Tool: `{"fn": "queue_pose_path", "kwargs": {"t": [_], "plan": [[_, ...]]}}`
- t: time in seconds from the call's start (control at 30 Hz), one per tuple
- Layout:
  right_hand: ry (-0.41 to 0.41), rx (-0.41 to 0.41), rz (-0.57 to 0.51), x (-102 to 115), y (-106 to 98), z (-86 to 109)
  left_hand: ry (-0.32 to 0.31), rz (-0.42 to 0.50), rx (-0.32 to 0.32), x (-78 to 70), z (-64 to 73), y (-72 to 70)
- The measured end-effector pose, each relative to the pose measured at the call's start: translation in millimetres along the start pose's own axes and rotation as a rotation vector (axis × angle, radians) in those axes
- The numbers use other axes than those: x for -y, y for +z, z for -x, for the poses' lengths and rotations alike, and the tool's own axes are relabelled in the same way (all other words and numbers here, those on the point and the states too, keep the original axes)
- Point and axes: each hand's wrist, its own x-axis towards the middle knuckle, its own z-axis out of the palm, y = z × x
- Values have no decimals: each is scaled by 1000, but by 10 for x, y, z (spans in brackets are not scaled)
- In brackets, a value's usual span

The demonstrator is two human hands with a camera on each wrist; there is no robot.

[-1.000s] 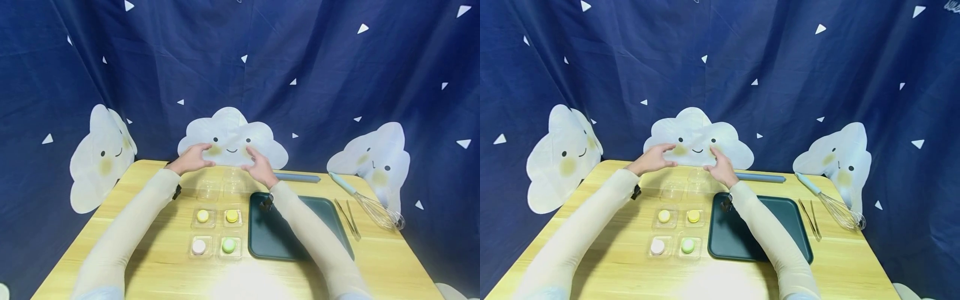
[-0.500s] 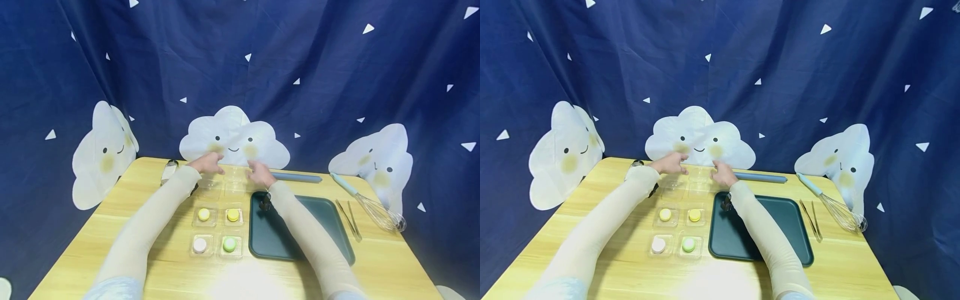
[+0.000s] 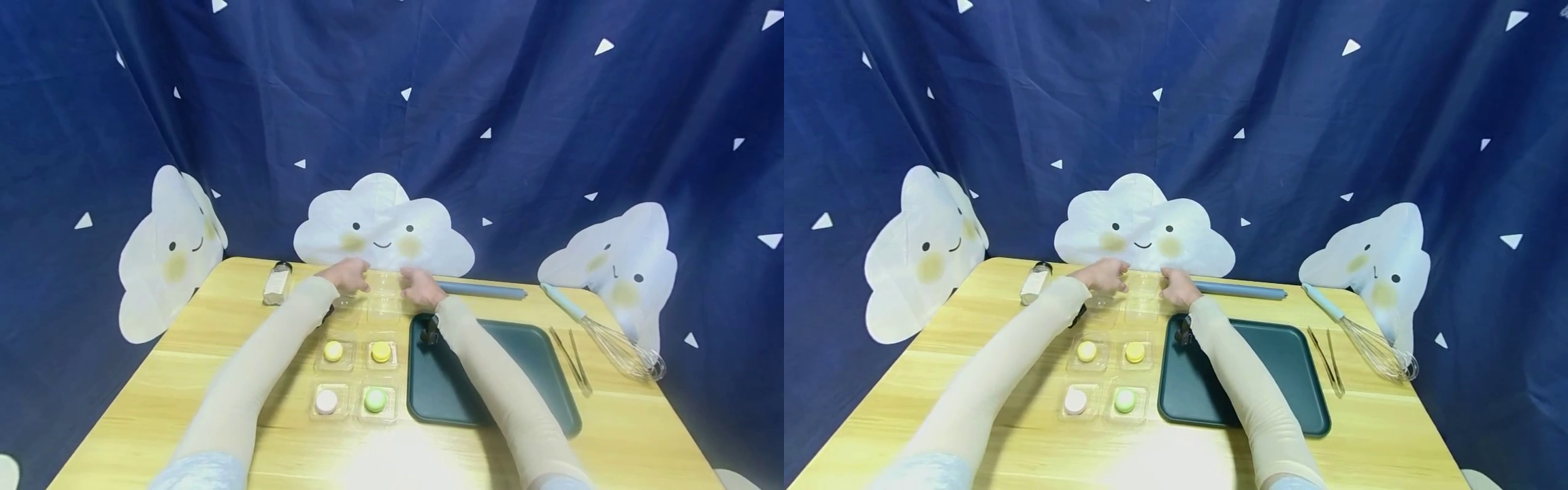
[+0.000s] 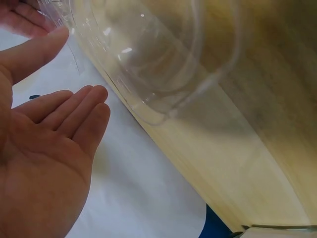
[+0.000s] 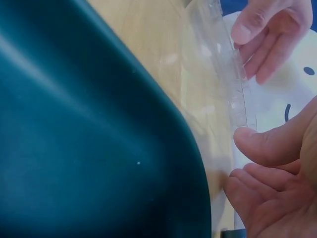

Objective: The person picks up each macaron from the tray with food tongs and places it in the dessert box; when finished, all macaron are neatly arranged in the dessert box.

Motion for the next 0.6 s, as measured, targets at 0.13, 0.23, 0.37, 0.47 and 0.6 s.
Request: {"fn": "queue_pose_path", "kwargs": {"t": [0.13,0.23,0.37,0.47,0.6], "plan": [[-7,4,-12,-13,8,-38,-10,1,-1,-35,-39,24],[-6,14,-42,-25,20,-65,-25,10,4,-57,-47,45],[1,18,-81,-41,33,-91,-6,-29,-19,-89,-72,67],[-7,16,-89,-53,41,-106,13,-47,-35,-101,-102,86],[-15,16,-101,-67,44,-113,5,-25,-35,-102,-141,104]]}}
